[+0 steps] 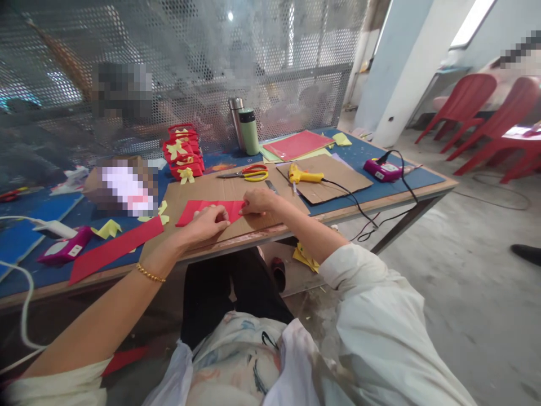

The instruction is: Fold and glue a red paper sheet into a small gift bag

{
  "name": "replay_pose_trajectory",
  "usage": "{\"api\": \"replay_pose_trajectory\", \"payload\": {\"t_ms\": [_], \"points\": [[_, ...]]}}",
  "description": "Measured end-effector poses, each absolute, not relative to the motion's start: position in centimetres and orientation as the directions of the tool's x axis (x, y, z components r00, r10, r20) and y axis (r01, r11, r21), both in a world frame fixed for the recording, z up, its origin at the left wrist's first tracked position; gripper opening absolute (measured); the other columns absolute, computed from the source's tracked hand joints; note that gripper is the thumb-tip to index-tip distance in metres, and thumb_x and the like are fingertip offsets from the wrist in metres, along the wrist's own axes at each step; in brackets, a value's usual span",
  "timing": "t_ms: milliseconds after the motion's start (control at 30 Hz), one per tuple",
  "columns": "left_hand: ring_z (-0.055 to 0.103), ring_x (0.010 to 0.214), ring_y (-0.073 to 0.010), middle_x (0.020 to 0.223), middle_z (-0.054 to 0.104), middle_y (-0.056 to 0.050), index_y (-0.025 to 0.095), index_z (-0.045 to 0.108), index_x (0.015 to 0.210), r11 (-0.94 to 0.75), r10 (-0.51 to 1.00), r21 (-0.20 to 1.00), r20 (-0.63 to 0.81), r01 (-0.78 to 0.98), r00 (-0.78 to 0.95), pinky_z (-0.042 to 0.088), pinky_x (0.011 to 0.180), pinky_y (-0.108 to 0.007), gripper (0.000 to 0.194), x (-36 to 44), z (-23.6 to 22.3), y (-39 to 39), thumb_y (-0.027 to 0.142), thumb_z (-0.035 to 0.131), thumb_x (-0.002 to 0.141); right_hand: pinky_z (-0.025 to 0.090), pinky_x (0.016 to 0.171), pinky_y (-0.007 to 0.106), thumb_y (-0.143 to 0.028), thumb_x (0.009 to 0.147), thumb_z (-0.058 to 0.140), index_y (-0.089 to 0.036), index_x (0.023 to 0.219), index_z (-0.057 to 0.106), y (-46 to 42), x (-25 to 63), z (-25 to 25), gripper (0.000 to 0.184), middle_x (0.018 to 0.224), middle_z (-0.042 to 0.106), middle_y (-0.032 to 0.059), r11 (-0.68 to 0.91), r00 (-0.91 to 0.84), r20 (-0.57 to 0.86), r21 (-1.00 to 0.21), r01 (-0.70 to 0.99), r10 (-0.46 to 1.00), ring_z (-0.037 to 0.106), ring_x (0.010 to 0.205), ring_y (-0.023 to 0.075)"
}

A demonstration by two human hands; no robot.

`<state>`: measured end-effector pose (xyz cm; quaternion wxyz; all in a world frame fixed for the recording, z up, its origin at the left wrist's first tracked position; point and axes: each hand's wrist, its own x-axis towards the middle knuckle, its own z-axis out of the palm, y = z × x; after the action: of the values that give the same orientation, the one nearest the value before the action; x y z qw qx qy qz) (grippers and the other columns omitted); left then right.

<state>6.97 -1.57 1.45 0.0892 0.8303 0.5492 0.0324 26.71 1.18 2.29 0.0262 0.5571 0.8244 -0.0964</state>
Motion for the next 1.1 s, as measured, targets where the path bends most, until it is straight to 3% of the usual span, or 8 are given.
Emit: {"api": "replay_pose_trajectory", "payload": {"t_ms": [133, 267, 600, 1100], "points": [[0.057, 0.107, -0.0304, 0.112, 0.065, -0.014, 0.022, 0.070, 0.117, -0.577, 0.802, -0.018, 0.176, 0.816, 0.571, 0.037, 0.090, -0.044, 0.029, 6.8, 0.4, -2.2, 0.032, 0.051, 0.098, 0.038, 0.060, 0.026, -0.046, 0.094, 0.056, -0.014, 0.103, 0.079, 1.4, 26.8, 2.0, 0.040, 0.098, 0.079, 0.0138, 0.369, -0.384, -0.140, -0.121, 0.921, 0.913, 0.071, 0.082, 0.0204], [0.055, 0.095, -0.0265, 0.102, 0.066, -0.012, 0.026, 0.075, 0.116, -0.692, 0.669, -0.107, 0.278, 0.714, 0.689, 0.034, 0.085, -0.043, 0.035, 6.5, -0.7, -2.5, 0.032, 0.043, 0.104, 0.039, 0.062, 0.026, -0.047, 0.093, 0.057, -0.015, 0.108, 0.078, 1.6, 26.8, 1.6, 0.041, 0.102, 0.079, 0.0144, 0.373, -0.387, -0.130, -0.115, 0.921, 0.913, 0.072, 0.085, 0.0211], [0.053, 0.097, -0.0275, 0.106, 0.069, -0.012, 0.028, 0.079, 0.103, -0.712, 0.626, -0.136, 0.322, 0.689, 0.710, 0.031, 0.085, -0.045, 0.032, 4.7, -0.6, -3.0, 0.033, 0.047, 0.103, 0.040, 0.064, 0.026, -0.049, 0.095, 0.056, -0.016, 0.109, 0.077, 1.3, 26.8, 1.8, 0.042, 0.109, 0.078, 0.0146, 0.366, -0.377, -0.133, -0.097, 0.926, 0.917, 0.072, 0.091, 0.0227], [0.056, 0.101, -0.0280, 0.105, 0.070, -0.012, 0.028, 0.077, 0.105, -0.699, 0.620, -0.134, 0.375, 0.702, 0.689, 0.034, 0.088, -0.047, 0.026, 3.5, -1.6, -3.8, 0.027, 0.051, 0.101, 0.036, 0.061, 0.026, -0.058, 0.092, 0.058, -0.017, 0.105, 0.077, 2.3, 27.2, 0.5, 0.047, 0.103, 0.078, 0.0124, 0.360, -0.374, -0.113, -0.125, 0.924, 0.920, 0.069, 0.085, 0.0205]]}}
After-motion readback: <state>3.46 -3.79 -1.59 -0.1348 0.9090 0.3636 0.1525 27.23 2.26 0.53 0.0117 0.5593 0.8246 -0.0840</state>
